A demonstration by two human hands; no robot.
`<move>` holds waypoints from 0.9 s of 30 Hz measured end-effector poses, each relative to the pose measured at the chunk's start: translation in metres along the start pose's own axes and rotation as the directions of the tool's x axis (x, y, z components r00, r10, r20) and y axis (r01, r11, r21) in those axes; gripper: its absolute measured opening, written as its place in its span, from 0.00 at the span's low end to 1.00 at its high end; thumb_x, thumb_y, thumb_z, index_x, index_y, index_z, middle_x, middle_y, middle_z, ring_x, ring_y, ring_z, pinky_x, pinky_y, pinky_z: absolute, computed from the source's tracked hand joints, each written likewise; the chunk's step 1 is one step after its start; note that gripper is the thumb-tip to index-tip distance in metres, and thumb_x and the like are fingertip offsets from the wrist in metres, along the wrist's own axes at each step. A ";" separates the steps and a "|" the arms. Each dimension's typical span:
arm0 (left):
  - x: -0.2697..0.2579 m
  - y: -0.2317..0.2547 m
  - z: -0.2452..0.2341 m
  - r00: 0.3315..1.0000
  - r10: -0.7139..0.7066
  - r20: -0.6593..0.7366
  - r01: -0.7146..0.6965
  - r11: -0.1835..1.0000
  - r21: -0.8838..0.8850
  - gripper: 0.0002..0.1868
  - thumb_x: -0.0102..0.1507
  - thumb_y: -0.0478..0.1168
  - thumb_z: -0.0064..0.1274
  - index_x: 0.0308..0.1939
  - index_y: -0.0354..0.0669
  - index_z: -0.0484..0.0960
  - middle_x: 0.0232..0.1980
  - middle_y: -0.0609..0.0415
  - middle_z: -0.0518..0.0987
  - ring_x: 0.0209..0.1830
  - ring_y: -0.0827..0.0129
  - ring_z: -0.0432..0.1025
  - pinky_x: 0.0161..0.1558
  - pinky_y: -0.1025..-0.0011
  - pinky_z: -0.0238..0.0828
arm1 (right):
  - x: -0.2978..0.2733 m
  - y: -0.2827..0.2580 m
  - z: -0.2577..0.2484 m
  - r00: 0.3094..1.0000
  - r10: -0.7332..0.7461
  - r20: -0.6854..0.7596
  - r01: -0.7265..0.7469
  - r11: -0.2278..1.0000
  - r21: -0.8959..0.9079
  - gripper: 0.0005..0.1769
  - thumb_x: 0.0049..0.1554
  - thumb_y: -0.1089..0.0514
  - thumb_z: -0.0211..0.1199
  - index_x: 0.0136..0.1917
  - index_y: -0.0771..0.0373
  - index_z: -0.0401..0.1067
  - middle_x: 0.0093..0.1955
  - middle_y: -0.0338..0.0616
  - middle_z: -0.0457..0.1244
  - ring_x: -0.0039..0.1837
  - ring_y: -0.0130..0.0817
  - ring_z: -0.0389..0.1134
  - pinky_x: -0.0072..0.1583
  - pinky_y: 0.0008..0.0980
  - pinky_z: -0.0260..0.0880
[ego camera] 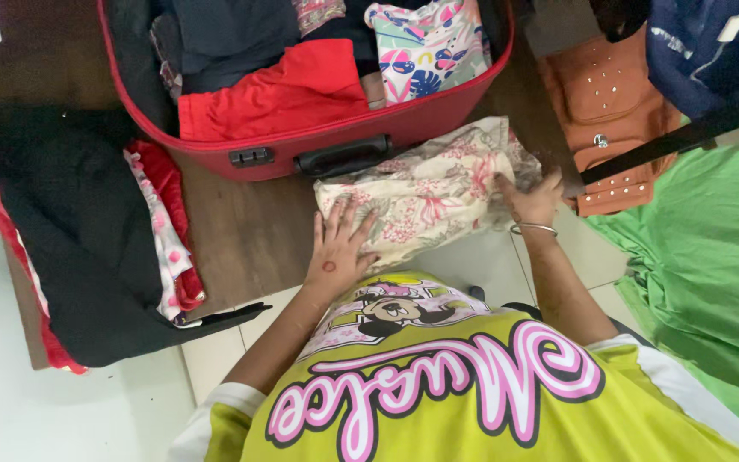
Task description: The person folds a pair of dark pants, a pink patterned top, a floral shirt, a red garment, and other clothes by hand and places each one into a red suitcase.
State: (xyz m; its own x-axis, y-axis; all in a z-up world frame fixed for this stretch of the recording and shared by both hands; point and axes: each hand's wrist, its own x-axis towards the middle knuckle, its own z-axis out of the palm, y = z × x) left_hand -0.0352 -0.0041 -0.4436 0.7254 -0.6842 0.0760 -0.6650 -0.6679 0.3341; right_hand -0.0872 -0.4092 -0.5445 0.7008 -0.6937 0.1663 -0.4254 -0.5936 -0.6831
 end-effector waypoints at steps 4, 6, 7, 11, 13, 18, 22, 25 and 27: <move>0.008 -0.007 0.022 0.997 -0.010 -0.081 0.015 0.998 0.054 0.42 0.63 0.62 0.52 0.79 0.62 0.59 0.83 0.43 0.47 0.82 0.41 0.41 0.76 0.35 0.33 | 0.000 -0.023 0.019 0.956 0.263 0.129 -0.178 0.872 -0.457 0.73 0.39 0.22 0.78 0.78 0.64 0.46 0.77 0.72 0.47 0.76 0.69 0.44 0.66 0.68 0.45; 0.012 -0.005 0.026 0.995 -0.035 -0.092 0.037 0.999 0.024 0.41 0.63 0.63 0.52 0.78 0.61 0.60 0.83 0.45 0.49 0.82 0.41 0.41 0.75 0.34 0.33 | 0.005 -0.021 0.021 0.967 0.224 0.123 -0.154 0.896 -0.418 0.70 0.37 0.24 0.77 0.76 0.70 0.52 0.71 0.70 0.55 0.73 0.67 0.52 0.67 0.68 0.46; 0.016 -0.006 0.026 0.994 -0.048 -0.099 0.049 0.999 0.012 0.41 0.63 0.64 0.52 0.78 0.61 0.61 0.83 0.45 0.49 0.82 0.41 0.41 0.75 0.34 0.33 | 0.007 -0.018 0.026 0.972 0.201 0.120 -0.139 0.908 -0.395 0.69 0.37 0.26 0.77 0.75 0.73 0.55 0.68 0.68 0.59 0.72 0.66 0.55 0.68 0.69 0.46; 0.029 -0.010 0.031 0.986 -0.162 0.027 0.161 0.987 0.016 0.40 0.62 0.64 0.53 0.77 0.63 0.63 0.82 0.49 0.52 0.81 0.44 0.43 0.75 0.35 0.32 | 0.010 0.019 0.037 0.931 0.212 0.296 -0.114 0.942 -0.317 0.45 0.49 0.27 0.75 0.55 0.74 0.77 0.51 0.68 0.69 0.56 0.61 0.71 0.59 0.50 0.70; 0.037 -0.014 0.037 0.974 -0.201 0.109 0.200 0.980 0.016 0.41 0.60 0.63 0.54 0.76 0.65 0.64 0.82 0.51 0.53 0.81 0.45 0.43 0.75 0.37 0.31 | 0.010 0.028 0.039 0.953 0.137 0.270 -0.049 0.949 -0.311 0.38 0.52 0.33 0.79 0.46 0.75 0.79 0.42 0.66 0.69 0.46 0.55 0.72 0.50 0.46 0.72; 0.040 -0.009 0.049 0.976 -0.185 0.115 0.185 0.983 0.014 0.42 0.58 0.63 0.56 0.75 0.63 0.64 0.81 0.48 0.52 0.81 0.45 0.41 0.74 0.35 0.27 | 0.003 0.005 0.000 0.896 0.176 0.408 -0.405 0.701 0.588 0.18 0.53 0.63 0.72 0.56 0.70 0.76 0.46 0.41 0.70 0.37 0.27 0.62 0.39 0.29 0.60; 0.041 0.002 0.053 0.976 -0.192 0.105 0.189 0.981 0.045 0.42 0.58 0.62 0.56 0.75 0.62 0.64 0.82 0.49 0.52 0.82 0.46 0.39 0.75 0.34 0.25 | -0.027 -0.056 -0.030 0.960 -0.151 0.235 -0.057 0.717 0.695 0.17 0.59 0.66 0.62 0.63 0.68 0.72 0.56 0.44 0.70 0.52 0.30 0.70 0.51 0.28 0.70; 0.040 0.003 0.051 0.975 -0.199 0.104 0.197 0.980 0.027 0.43 0.58 0.62 0.57 0.76 0.62 0.64 0.82 0.48 0.51 0.82 0.45 0.39 0.75 0.34 0.24 | -0.058 -0.111 -0.039 0.822 -0.569 -0.015 0.553 0.792 0.259 0.24 0.52 0.72 0.66 0.63 0.69 0.67 0.58 0.56 0.65 0.58 0.51 0.68 0.59 0.42 0.70; 0.038 0.000 0.055 0.983 -0.168 0.077 0.170 0.985 -0.011 0.43 0.57 0.60 0.58 0.74 0.58 0.65 0.80 0.45 0.53 0.81 0.44 0.38 0.72 0.33 0.22 | -0.082 -0.142 -0.032 0.842 -0.504 0.191 0.444 0.849 0.286 0.26 0.46 0.70 0.68 0.58 0.67 0.66 0.57 0.58 0.62 0.59 0.57 0.65 0.60 0.48 0.68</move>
State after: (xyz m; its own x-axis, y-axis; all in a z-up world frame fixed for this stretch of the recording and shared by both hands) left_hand -0.0174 -0.0467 -0.4921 0.8112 -0.5823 -0.0539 -0.5302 -0.7711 0.3525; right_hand -0.1020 -0.2809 -0.4383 0.9139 -0.2074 0.3489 0.1132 -0.6952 -0.7099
